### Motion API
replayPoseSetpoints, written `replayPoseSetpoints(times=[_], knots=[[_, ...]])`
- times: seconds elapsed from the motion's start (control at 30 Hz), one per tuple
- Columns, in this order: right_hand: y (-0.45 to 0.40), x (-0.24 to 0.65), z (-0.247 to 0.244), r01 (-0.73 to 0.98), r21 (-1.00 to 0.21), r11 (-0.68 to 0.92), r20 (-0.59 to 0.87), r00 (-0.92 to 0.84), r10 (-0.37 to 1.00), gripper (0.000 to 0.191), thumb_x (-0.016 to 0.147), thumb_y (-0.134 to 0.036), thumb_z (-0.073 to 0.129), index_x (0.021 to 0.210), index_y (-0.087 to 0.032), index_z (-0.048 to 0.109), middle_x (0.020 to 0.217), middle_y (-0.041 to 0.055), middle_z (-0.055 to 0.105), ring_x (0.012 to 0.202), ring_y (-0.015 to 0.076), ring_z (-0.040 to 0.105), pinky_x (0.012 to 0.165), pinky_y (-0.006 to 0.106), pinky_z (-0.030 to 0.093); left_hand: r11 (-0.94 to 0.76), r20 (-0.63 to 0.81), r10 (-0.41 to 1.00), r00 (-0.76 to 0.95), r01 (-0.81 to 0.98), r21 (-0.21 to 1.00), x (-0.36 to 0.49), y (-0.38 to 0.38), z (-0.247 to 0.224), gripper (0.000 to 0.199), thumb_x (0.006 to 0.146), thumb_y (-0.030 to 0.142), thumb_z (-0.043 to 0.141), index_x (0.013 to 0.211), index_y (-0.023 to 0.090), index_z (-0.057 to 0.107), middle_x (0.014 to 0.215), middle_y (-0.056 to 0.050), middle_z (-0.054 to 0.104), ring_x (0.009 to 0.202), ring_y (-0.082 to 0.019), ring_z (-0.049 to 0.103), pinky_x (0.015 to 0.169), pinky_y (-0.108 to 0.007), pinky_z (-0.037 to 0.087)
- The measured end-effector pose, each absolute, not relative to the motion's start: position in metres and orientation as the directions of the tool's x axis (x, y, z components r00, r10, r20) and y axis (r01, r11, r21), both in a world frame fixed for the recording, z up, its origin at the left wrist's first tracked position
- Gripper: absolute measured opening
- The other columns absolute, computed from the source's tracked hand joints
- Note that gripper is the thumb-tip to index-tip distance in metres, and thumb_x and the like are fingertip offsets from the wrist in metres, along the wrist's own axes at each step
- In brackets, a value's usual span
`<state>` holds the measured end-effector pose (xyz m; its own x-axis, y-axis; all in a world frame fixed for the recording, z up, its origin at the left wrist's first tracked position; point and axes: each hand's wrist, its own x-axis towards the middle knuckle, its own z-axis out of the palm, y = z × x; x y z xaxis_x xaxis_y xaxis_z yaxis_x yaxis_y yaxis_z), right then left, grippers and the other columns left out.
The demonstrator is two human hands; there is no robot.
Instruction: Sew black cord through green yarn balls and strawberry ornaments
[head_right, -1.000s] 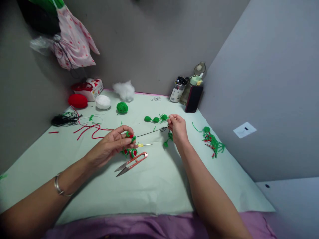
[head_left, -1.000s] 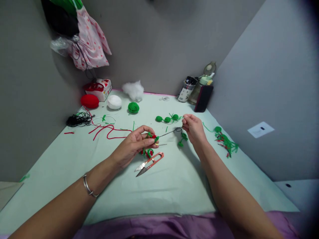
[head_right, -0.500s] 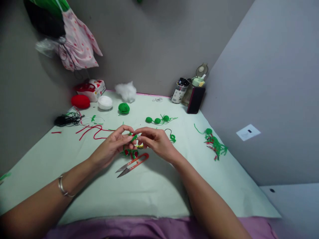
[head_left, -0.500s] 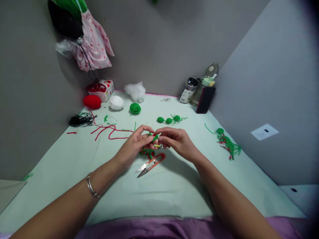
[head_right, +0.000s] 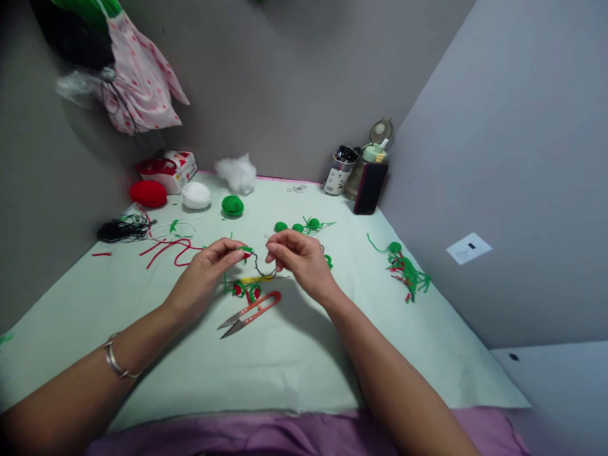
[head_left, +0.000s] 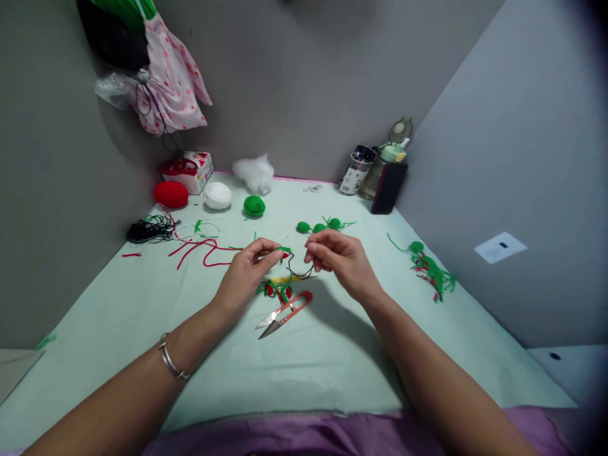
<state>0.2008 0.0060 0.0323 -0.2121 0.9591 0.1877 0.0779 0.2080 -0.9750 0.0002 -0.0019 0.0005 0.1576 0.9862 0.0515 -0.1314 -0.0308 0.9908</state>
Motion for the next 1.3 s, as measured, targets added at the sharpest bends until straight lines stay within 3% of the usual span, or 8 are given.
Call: replayPoseSetpoints(times=[0.1,0.2,0.57,0.67,0.8,0.9,1.07,1.3], knots=[[0.015,0.213,0.038,0.001,-0.972,0.235,0.235,-0.04,0.971,0.017,0.08,-0.034,0.076,0.081,-0.018,0.071,0.081,0.0029,0.069,0.065,0.0096,0.055,0.053,0.022,0.041,-0.059,0.068,0.994,0.085,-0.107,0.993,-0.004,0.002,-0.001,0.016,0.085,0.037,0.07,0.09,0.022,0.067,0.103,-0.002,0.069,0.094,-0.017,0.06,0.089,-0.032,0.046],[0.023,0.227,0.044,-0.186,-0.955,0.23,0.221,0.067,0.973,0.021,0.075,-0.037,0.081,0.082,-0.021,0.07,0.082,0.0014,0.067,0.074,0.0111,0.06,0.054,0.02,0.043,-0.041,0.041,0.999,0.0,-0.174,0.984,-0.008,0.006,-0.001,0.016,0.084,0.034,0.07,0.091,0.022,0.062,0.091,-0.001,0.069,0.091,-0.017,0.062,0.087,-0.032,0.047],[0.03,0.249,0.062,-0.598,-0.762,0.248,0.136,0.227,0.964,0.028,0.068,-0.032,0.089,0.082,-0.024,0.066,0.075,-0.0075,0.063,0.068,0.0038,0.062,0.049,0.009,0.044,0.003,-0.017,0.999,-0.043,-0.304,0.953,-0.008,0.008,0.006,0.021,0.081,0.034,0.071,0.084,0.019,0.058,0.075,0.001,0.066,0.067,-0.012,0.063,0.073,-0.029,0.053],[0.029,0.246,0.061,-0.506,-0.814,0.285,0.219,0.188,0.957,0.026,0.072,-0.038,0.086,0.081,-0.025,0.065,0.069,-0.0068,0.06,0.063,0.005,0.058,0.046,0.012,0.042,0.007,-0.012,1.0,-0.015,-0.311,0.95,-0.008,0.008,0.004,0.023,0.079,0.035,0.075,0.085,0.018,0.062,0.079,0.002,0.065,0.07,-0.012,0.062,0.076,-0.029,0.054],[0.019,0.23,0.051,-0.232,-0.926,0.298,0.299,0.032,0.954,0.022,0.081,-0.043,0.077,0.084,-0.023,0.07,0.049,-0.0086,0.042,0.044,0.0059,0.036,0.041,0.018,0.032,0.057,-0.043,0.998,0.051,-0.33,0.942,-0.005,0.005,0.003,0.026,0.073,0.033,0.082,0.087,0.018,0.067,0.084,0.002,0.064,0.071,-0.011,0.062,0.076,-0.028,0.055],[0.007,0.213,0.044,0.082,-0.941,0.328,0.321,-0.089,0.943,0.016,0.088,-0.035,0.071,0.087,-0.02,0.074,0.054,-0.005,0.053,0.048,0.0071,0.041,0.046,0.021,0.036,0.097,-0.066,0.992,0.103,-0.335,0.937,-0.002,0.003,0.005,0.028,0.071,0.034,0.084,0.087,0.018,0.068,0.082,0.001,0.066,0.07,-0.012,0.064,0.076,-0.028,0.054],[-0.008,0.198,0.037,0.498,-0.697,0.516,0.422,-0.298,0.856,0.017,0.094,-0.021,0.059,0.103,-0.019,0.074,0.088,0.0032,0.073,0.065,0.0102,0.059,0.061,0.024,0.045,0.112,-0.073,0.988,0.134,-0.318,0.942,-0.002,0.001,0.007,0.028,0.072,0.035,0.084,0.089,0.018,0.069,0.084,0.001,0.068,0.073,-0.013,0.069,0.076,-0.027,0.052],[-0.01,0.197,0.028,0.661,-0.444,0.605,0.478,-0.397,0.784,0.015,0.093,-0.015,0.059,0.094,-0.02,0.073,0.085,0.0027,0.076,0.071,0.0129,0.066,0.065,0.024,0.044,0.124,-0.08,0.985,0.156,-0.296,0.947,-0.003,0.002,0.0,0.025,0.075,0.036,0.083,0.089,0.019,0.07,0.085,0.001,0.069,0.075,-0.013,0.07,0.078,-0.026,0.052]])
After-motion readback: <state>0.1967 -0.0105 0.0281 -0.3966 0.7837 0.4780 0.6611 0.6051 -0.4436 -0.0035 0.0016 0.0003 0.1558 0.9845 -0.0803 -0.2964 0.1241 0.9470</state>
